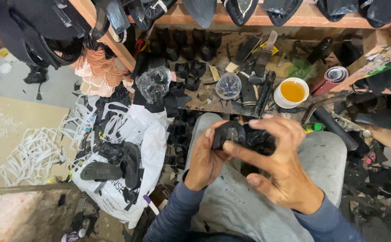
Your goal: The person repeatedly picks up small black shoe parts from a pile, rubs them between both hands, and places them back. The person also reaches for and handles a small cup of liquid on the workbench.
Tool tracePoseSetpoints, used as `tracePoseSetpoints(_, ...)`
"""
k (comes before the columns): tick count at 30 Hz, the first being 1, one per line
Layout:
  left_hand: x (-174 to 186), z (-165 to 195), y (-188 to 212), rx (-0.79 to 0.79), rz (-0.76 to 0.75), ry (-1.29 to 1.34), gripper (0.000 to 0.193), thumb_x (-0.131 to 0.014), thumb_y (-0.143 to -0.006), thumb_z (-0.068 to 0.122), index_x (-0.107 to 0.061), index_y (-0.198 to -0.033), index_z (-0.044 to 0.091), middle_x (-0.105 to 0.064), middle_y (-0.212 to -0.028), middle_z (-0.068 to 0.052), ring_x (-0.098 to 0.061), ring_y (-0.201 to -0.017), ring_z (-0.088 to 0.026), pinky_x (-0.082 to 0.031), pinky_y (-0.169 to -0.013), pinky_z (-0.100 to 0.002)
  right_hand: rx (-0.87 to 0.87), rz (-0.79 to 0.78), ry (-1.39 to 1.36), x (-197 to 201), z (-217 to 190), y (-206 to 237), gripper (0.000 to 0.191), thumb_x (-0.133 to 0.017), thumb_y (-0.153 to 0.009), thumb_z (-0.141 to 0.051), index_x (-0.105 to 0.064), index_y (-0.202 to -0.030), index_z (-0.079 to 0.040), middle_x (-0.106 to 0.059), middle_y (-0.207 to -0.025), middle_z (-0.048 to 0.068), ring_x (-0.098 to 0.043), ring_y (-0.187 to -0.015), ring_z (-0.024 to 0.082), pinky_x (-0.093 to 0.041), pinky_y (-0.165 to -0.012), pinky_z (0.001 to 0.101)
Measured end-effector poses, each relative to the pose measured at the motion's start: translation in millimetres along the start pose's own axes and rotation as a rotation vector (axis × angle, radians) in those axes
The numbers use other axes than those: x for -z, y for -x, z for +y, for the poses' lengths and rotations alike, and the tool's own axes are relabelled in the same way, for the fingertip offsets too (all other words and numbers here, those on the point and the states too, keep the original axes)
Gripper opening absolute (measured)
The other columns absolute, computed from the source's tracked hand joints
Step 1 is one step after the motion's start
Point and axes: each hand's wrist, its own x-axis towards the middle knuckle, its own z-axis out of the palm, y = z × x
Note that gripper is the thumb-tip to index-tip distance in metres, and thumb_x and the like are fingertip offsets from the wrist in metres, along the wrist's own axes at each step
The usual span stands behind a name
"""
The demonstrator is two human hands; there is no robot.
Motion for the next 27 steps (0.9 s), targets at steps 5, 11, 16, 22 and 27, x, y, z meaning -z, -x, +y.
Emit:
tracePoseSetpoints(5, -2, 1, -3, -0.046, -0.013, 0.015, 0.053, -0.040, -0.114, 0.042, -0.048, -0.142, -0.002, -0.064, -0.126, -0.012, -0.067, -0.106, -0.017, -0.058, -0.090, -0.030, -0.046, 0.055, 0.232, -5, -12, 3, 0.046, -0.047, -0.097, -0.049, -0.072, -0.131, -0.030, -0.048, -0.138, 0.010, -0.035, -0.134, 0.036, -0.017, -0.118, 0.0574)
tracePoseSetpoints(11, -12, -2, -3, -0.154, 0.009, -0.029, 0.051, -0.042, -0.113, 0.039, -0.049, -0.143, -0.001, -0.064, -0.127, -0.012, -0.065, -0.108, -0.017, -0.057, -0.092, -0.033, -0.131, 0.065, 0.144, -11, -25, 4, 0.046, -0.048, -0.099, -0.043, -0.069, -0.135, -0.025, -0.047, -0.141, 0.012, -0.034, -0.136, 0.037, -0.018, -0.120, 0.0547)
tracePoseSetpoints(16, -11, -3, 2, -0.227, 0.052, -0.169, 0.051, -0.044, -0.118, 0.037, -0.050, -0.146, -0.004, -0.063, -0.128, -0.011, -0.063, -0.112, -0.017, -0.052, -0.097, -0.032, -0.286, 0.116, -0.040, -23, -28, 0, 0.048, -0.046, -0.106, -0.040, -0.065, -0.142, -0.015, -0.042, -0.150, 0.017, -0.032, -0.143, 0.040, -0.018, -0.124, 0.0533)
tracePoseSetpoints(22, -5, -11, 2, -0.234, 0.145, -0.139, 0.046, -0.048, -0.111, 0.029, -0.047, -0.146, 0.000, -0.063, -0.129, -0.009, -0.063, -0.108, -0.017, -0.053, -0.095, -0.034, -0.333, 0.170, -0.143, -33, -34, -7, 0.048, -0.041, -0.110, -0.042, -0.067, -0.135, -0.011, -0.034, -0.156, 0.021, -0.024, -0.147, 0.041, -0.014, -0.124, 0.0522)
tracePoseSetpoints(27, 28, -7, -19, -0.222, 0.241, 0.148, 0.041, -0.052, -0.109, 0.025, -0.046, -0.135, -0.005, -0.067, -0.128, -0.013, -0.064, -0.120, -0.024, -0.050, -0.111, -0.037, -0.293, 0.273, -0.405, -23, -6, -6, 0.057, -0.038, -0.111, -0.050, -0.069, -0.133, -0.007, -0.042, -0.158, 0.016, -0.034, -0.144, 0.029, -0.023, -0.129, 0.0474)
